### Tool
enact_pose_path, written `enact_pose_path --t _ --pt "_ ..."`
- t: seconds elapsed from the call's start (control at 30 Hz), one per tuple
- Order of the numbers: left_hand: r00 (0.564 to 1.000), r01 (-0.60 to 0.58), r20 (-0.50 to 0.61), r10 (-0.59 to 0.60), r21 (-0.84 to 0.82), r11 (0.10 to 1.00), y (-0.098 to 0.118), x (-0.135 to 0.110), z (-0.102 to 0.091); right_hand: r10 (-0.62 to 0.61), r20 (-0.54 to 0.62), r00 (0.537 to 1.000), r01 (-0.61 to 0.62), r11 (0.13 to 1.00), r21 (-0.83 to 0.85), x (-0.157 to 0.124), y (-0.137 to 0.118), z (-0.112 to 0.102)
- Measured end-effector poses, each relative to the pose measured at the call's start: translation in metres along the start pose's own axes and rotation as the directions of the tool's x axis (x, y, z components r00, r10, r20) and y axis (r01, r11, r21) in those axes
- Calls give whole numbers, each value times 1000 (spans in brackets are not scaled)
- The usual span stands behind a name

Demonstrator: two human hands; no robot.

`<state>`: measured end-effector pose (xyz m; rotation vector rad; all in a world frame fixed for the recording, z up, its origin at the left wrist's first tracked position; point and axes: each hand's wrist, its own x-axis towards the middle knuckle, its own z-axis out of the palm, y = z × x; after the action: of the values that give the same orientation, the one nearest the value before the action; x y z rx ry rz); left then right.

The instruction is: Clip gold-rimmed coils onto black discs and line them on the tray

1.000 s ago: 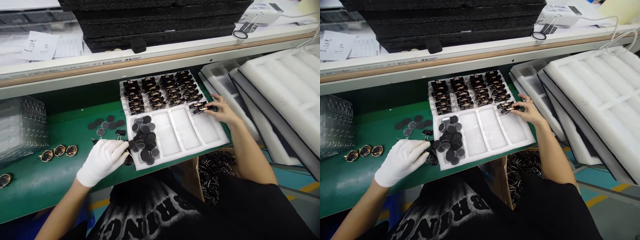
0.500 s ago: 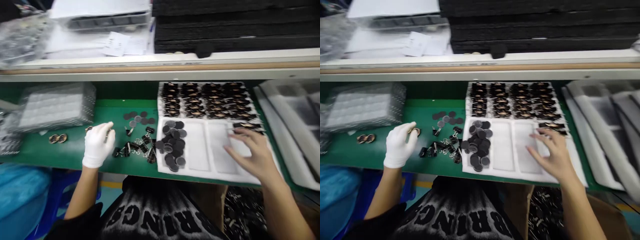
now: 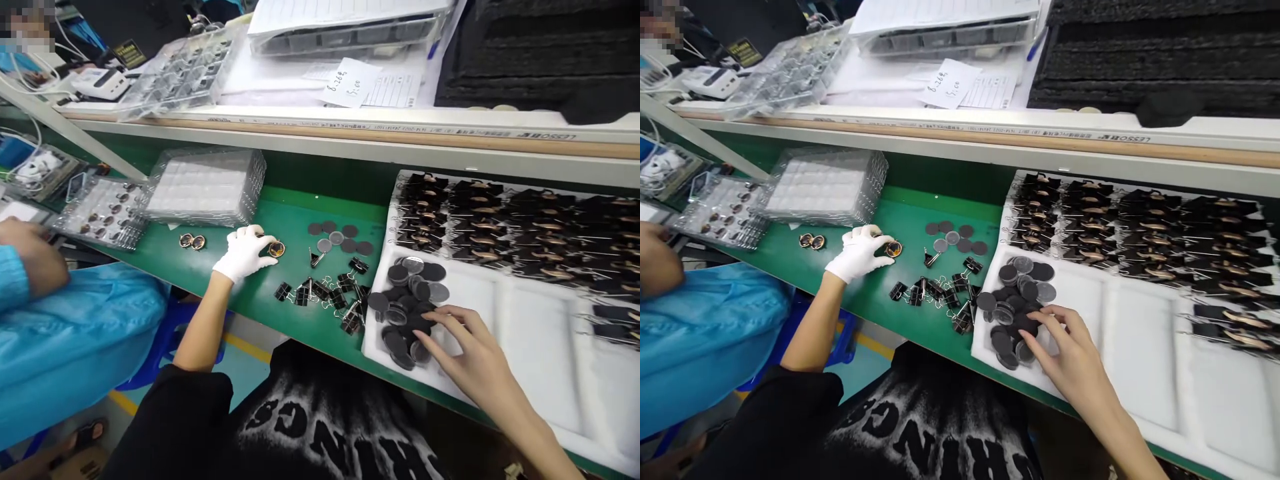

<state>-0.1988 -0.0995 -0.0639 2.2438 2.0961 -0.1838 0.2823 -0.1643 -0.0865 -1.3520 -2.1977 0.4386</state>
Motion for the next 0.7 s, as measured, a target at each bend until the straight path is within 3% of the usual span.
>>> enact_pose_path --t 0.13,0.4,0.53,0.7 --pt "995 -101 -7 101 -22 995 3 12 2 -18 -41 999 19 1000 18 -2 -10 -3" --pt "948 -312 47 314 -46 949 35 32 5 41 -16 999 -39 994 103 -5 -16 -7" --pt "950 -311 21 313 -60 949 49 41 13 141 -72 987 -130 982 137 -1 -20 -11" --pt "968 -214 -146 204 -56 975 54 23 14 390 -132 911 -345 899 271 4 -29 -9"
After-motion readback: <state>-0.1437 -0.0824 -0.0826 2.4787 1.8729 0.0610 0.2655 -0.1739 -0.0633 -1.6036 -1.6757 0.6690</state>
